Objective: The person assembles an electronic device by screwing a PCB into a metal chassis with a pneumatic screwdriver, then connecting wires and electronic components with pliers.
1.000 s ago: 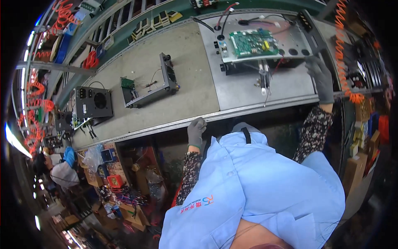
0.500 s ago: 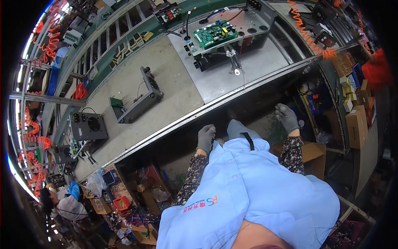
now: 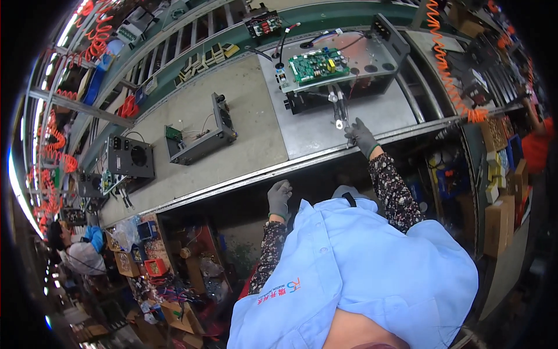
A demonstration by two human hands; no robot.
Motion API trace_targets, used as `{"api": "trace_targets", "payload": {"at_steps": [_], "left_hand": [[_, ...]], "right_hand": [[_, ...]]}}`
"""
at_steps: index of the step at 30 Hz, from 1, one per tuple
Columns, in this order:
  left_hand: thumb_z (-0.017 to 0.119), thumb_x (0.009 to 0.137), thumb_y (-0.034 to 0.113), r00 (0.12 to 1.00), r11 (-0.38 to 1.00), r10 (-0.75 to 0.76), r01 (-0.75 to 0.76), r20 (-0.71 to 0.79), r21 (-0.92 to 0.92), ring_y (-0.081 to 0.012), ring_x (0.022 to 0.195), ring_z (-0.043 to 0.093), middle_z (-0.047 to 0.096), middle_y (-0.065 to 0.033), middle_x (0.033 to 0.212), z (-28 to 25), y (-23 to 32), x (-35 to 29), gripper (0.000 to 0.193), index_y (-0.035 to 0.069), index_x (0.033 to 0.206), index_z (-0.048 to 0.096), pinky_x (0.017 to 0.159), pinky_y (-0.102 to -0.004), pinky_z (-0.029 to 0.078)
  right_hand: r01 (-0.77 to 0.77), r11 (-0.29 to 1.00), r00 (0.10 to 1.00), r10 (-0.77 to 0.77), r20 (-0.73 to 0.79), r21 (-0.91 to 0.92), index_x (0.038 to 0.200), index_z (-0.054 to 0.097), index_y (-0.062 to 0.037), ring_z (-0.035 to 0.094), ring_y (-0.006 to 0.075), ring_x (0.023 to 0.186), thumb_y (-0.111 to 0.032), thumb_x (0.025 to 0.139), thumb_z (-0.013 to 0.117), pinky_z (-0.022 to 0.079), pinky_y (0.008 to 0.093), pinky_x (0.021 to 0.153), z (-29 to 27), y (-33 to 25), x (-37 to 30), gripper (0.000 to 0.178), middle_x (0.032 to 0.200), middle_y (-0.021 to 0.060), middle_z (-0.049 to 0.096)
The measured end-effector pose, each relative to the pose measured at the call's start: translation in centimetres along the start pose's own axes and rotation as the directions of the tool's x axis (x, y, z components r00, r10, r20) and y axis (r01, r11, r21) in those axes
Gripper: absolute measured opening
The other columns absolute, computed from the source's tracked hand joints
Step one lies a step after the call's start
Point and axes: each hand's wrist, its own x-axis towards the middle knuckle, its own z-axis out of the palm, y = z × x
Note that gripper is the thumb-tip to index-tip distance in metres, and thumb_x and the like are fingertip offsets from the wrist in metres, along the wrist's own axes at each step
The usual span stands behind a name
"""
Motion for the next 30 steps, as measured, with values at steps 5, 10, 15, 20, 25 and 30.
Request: {"api": "trace_targets", "payload": {"at_steps": [5, 10, 15, 20, 25, 30], "left_hand": [[0.058, 0.076, 0.011, 0.977, 0.949, 0.205, -0.185, -0.054, 0.255, -0.0126, 0.059, 0.054, 0.061, -0.0089, 0.079, 2.1, -0.9, 1.8, 0.021, -0.003, 0.092, 0.060, 0.052, -0.0242, 0.044], [0.058, 0.073, 0.015, 0.959, 0.937, 0.188, -0.110, -0.212, 0.330, -0.0141, 0.054, 0.057, 0.061, -0.0119, 0.075, 7.6, -1.1, 1.4, 0.031, -0.005, 0.097, 0.057, 0.047, -0.0267, 0.045], [0.063, 0.069, 0.024, 0.914, 0.676, 0.329, -0.054, -0.235, 0.735, -0.0287, 0.094, 0.054, 0.051, -0.0204, 0.107, 10.9, -1.0, 2.5, 0.042, -0.003, 0.100, 0.053, 0.078, -0.0376, 0.043], [0.064, 0.068, 0.026, 0.837, 0.568, 0.449, 0.003, -0.312, 0.823, -0.0305, 0.111, 0.040, 0.041, -0.0193, 0.120, 12.2, 0.0, 3.2, 0.049, -0.002, 0.106, 0.050, 0.089, -0.0357, 0.037], [0.064, 0.067, 0.038, 0.850, 0.508, 0.320, 0.219, -0.419, 0.833, -0.0280, 0.125, 0.021, 0.029, -0.0175, 0.132, 11.3, 1.7, 4.0, 0.072, 0.000, 0.121, 0.037, 0.098, -0.0423, 0.025], [0.064, 0.063, 0.047, 0.829, 0.430, 0.247, 0.370, -0.502, 0.823, -0.0283, 0.130, 0.009, 0.015, -0.0183, 0.138, 10.6, 1.8, 5.6, 0.095, -0.001, 0.131, 0.019, 0.102, -0.0469, 0.013]], "right_hand": [[-0.102, 0.994, 0.879, 0.113, 0.463, -0.048, 0.119, 0.043, -0.0009, 0.047, 0.0058, 0.063, -0.018, 0.077, 0.057, 0.039, 0.0201, 0.057, -2.3, -3.0, -0.6, 0.047, 0.076, -0.0014, 0.052], [-0.017, 0.965, 0.926, 0.114, 0.359, -0.261, 0.126, 0.034, -0.0014, 0.046, 0.0056, 0.063, -0.015, 0.076, 0.058, 0.039, 0.0196, 0.057, -5.2, -4.2, 1.1, 0.057, 0.078, -0.0004, 0.051], [-0.016, 0.986, 0.895, 0.089, 0.438, -0.167, 0.130, 0.027, -0.0031, 0.048, 0.0070, 0.071, -0.011, 0.076, 0.057, 0.040, 0.0189, 0.061, -3.0, -3.7, 1.3, 0.063, 0.087, 0.0009, 0.049], [-0.152, 0.985, 0.692, 0.166, 0.703, -0.083, 0.126, 0.034, -0.0022, 0.044, 0.0059, 0.063, -0.010, 0.079, 0.053, 0.038, 0.0194, 0.056, -3.5, -4.2, 2.3, 0.052, 0.076, -0.0021, 0.047], [0.080, 0.914, 0.746, 0.210, 0.632, -0.399, 0.096, 0.058, -0.0004, 0.038, 0.0050, 0.047, -0.015, 0.081, 0.051, 0.031, 0.0191, 0.043, -9.2, -7.3, 2.8, 0.022, 0.057, -0.0034, 0.043], [0.065, 0.879, 0.921, 0.130, 0.368, -0.473, 0.092, 0.059, -0.0003, 0.040, 0.0052, 0.046, -0.016, 0.080, 0.050, 0.033, 0.0197, 0.042, -16.5, -8.1, 4.7, 0.022, 0.062, 0.0003, 0.050]]}}
